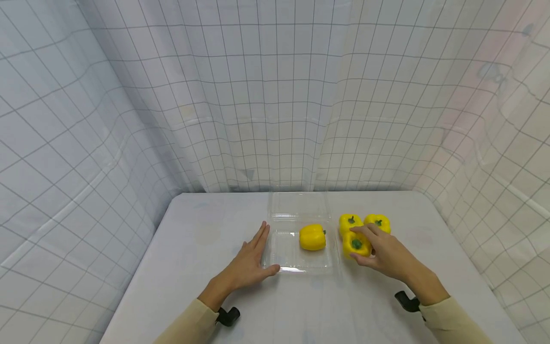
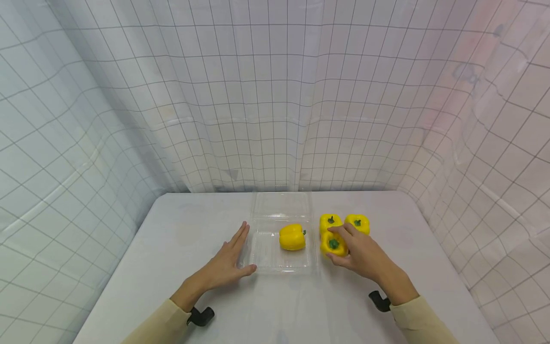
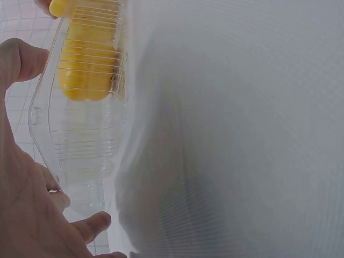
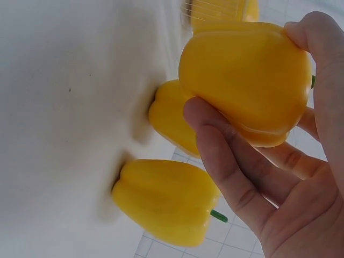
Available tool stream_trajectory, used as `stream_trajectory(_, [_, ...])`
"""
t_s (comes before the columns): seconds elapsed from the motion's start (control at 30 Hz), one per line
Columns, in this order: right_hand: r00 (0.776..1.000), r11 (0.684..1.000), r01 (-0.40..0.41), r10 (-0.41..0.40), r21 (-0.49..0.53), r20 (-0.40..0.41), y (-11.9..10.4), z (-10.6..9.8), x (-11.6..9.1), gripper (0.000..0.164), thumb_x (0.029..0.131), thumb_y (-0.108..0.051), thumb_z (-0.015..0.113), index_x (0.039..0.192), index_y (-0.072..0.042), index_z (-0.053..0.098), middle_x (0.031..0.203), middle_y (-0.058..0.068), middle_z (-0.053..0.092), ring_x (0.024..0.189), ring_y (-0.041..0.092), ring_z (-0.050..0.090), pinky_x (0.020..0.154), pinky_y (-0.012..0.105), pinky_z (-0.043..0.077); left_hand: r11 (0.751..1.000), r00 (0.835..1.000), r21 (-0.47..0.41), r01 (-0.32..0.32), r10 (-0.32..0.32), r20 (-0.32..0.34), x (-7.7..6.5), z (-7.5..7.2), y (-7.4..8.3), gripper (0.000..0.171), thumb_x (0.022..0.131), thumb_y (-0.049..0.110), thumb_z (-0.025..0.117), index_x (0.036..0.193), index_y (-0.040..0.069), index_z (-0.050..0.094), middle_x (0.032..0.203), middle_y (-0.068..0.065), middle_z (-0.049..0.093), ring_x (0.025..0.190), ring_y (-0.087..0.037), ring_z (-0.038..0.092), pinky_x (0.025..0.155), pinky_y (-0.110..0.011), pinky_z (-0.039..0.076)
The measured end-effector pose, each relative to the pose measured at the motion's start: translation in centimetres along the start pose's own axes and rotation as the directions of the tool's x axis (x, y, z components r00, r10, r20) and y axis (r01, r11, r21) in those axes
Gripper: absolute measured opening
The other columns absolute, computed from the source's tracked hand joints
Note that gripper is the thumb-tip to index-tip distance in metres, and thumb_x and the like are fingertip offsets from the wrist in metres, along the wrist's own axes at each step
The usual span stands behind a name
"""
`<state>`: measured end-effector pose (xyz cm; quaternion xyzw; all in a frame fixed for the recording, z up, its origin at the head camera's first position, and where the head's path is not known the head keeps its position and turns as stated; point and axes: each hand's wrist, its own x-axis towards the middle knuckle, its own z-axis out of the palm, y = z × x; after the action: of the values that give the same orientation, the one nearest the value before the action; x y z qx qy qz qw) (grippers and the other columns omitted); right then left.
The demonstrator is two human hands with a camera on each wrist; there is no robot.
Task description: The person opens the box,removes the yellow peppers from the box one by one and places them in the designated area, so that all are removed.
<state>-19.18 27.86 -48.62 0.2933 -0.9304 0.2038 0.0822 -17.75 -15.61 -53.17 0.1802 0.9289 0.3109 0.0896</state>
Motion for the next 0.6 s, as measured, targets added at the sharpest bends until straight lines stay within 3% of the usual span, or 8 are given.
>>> stream_trajectory(0.6, [0.999,1.000,-0.019,0.019,0.011,0.031,0.52,0.89,-0.33,0.061,0.098,-0.038,0.097,0.149,-0.018,0.070,0.136,0.014,0.075,0.078,0.000,0.054,0.071,0.024,0.056,1.000,1.000,0.004,0.012,-0.012,-0.003,0.13,0.10,-0.03,0.118,0.104,0.058,0.073,0.189,0.012,0.006,0.200,-0.005,-0.003,0.181,-0.047,0.026,0.140,-0.086,0.018])
